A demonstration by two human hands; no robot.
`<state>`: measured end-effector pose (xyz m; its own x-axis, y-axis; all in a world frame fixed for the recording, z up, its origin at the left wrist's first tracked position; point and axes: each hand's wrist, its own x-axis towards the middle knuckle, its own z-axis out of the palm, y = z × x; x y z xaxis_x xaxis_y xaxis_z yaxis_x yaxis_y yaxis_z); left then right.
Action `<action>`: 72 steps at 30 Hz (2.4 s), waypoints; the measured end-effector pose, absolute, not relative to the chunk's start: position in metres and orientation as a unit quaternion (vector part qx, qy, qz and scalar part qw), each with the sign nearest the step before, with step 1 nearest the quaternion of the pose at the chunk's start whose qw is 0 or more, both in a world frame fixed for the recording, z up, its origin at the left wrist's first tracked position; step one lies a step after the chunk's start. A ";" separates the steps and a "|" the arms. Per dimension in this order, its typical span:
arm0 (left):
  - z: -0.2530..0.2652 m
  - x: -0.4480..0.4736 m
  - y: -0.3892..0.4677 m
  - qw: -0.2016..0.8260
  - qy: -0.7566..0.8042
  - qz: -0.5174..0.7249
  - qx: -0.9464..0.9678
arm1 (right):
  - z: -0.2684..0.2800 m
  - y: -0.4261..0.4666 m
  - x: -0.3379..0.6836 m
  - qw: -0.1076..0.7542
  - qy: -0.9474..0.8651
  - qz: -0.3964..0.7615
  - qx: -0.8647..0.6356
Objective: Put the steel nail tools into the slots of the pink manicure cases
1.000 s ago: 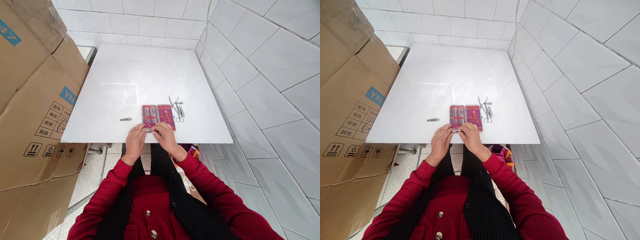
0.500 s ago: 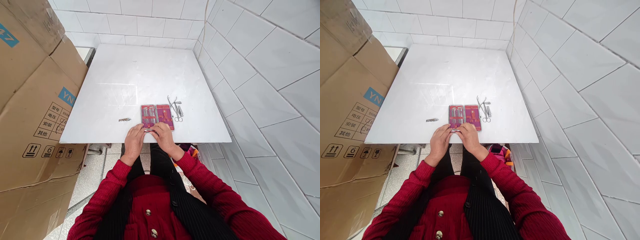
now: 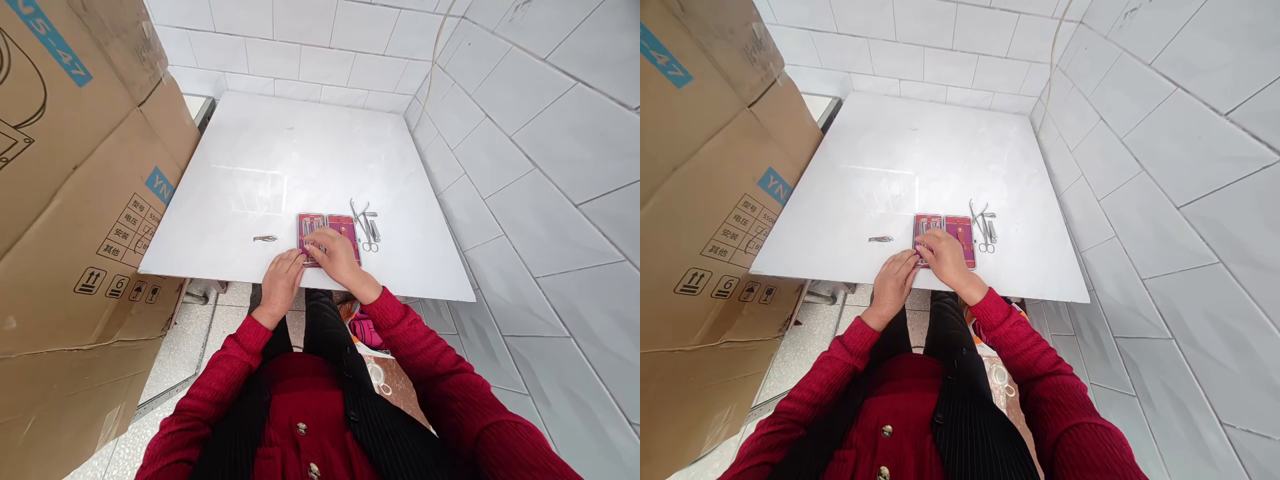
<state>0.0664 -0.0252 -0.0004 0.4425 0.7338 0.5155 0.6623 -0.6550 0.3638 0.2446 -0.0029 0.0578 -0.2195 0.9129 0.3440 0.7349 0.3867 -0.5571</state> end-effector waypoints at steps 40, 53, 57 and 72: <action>-0.013 0.065 -0.026 0.031 0.416 0.323 0.849 | 0.081 0.068 0.158 -0.077 -0.913 0.003 -0.400; -0.008 0.064 -0.025 0.018 0.406 0.320 0.856 | 0.114 0.034 0.258 -0.107 -0.882 -0.027 -0.459; -0.008 0.064 -0.024 0.034 0.410 0.314 0.856 | 0.113 0.018 0.265 -0.154 -0.884 -0.010 -0.441; -0.006 0.064 -0.024 0.025 0.405 0.316 0.858 | 0.105 0.025 0.250 -0.168 -0.884 0.027 -0.436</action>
<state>0.0641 -0.0244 -0.0064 0.4723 0.7099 0.5225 0.6789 -0.6710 0.2981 0.2500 0.0255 0.1052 -0.5634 0.7617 -0.3200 0.7800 0.6180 0.0979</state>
